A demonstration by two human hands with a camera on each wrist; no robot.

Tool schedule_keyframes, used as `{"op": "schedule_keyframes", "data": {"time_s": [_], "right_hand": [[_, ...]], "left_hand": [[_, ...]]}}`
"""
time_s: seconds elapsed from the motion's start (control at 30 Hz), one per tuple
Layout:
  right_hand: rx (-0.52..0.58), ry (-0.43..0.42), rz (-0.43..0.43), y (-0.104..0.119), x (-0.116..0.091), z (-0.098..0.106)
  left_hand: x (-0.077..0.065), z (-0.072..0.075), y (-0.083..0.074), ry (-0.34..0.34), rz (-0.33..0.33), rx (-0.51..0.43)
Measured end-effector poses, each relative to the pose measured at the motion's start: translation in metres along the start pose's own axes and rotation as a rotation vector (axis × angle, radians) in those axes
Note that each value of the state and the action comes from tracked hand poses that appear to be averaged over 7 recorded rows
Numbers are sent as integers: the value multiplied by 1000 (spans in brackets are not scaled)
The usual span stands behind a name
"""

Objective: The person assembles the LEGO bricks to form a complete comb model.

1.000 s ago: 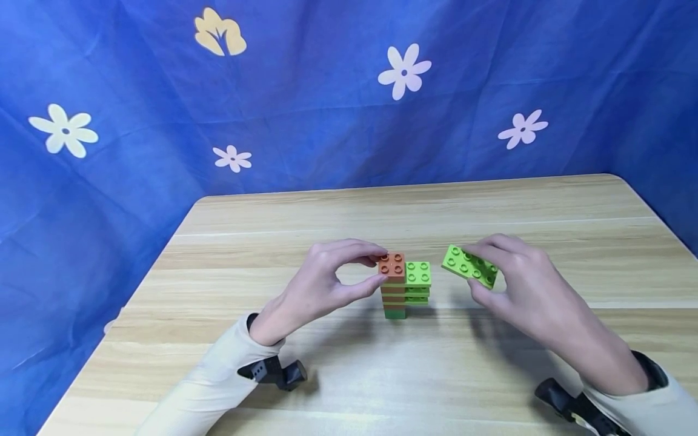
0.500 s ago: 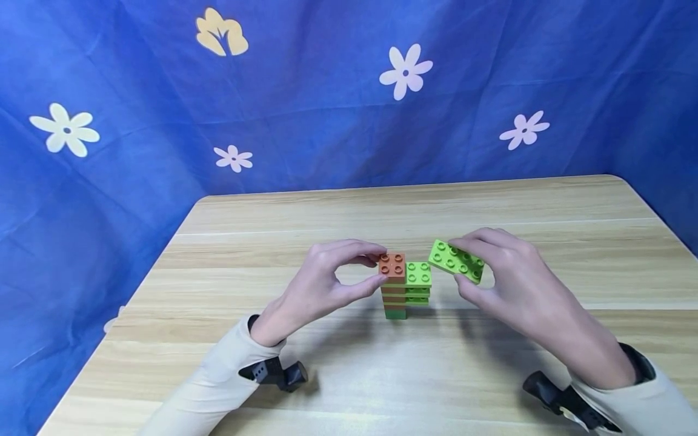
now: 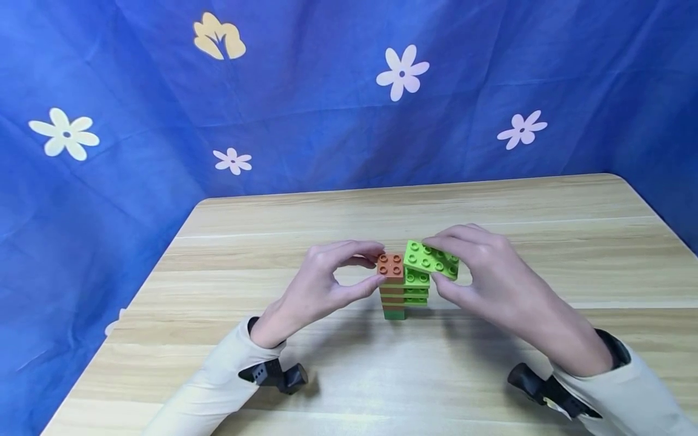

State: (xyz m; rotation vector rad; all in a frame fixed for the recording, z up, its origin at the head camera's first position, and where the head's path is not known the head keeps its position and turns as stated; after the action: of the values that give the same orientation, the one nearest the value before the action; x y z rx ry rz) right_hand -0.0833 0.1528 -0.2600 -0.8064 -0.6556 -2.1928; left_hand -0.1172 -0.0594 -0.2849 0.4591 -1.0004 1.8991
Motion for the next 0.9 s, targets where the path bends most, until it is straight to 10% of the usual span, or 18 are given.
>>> {"op": "schedule_keyframes", "data": {"time_s": [0.9], "right_hand": [[112,82,71,11,17,-16]], "left_hand": [[1,4,-2,-20,-23,-42]]}}
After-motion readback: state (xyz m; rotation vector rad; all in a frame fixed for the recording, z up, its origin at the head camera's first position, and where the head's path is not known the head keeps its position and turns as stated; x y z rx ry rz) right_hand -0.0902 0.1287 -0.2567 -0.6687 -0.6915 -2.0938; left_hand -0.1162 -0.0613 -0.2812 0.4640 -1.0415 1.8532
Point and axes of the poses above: each hand's wrist, its own x-axis towards the middle knuckle, its own z-axis out of the back of the hand, y = z × x, the point moved 4 cm from there along x, towards the middle knuckle, and after that the axes turned 3 degrees about -y, right-handed, at the moved point
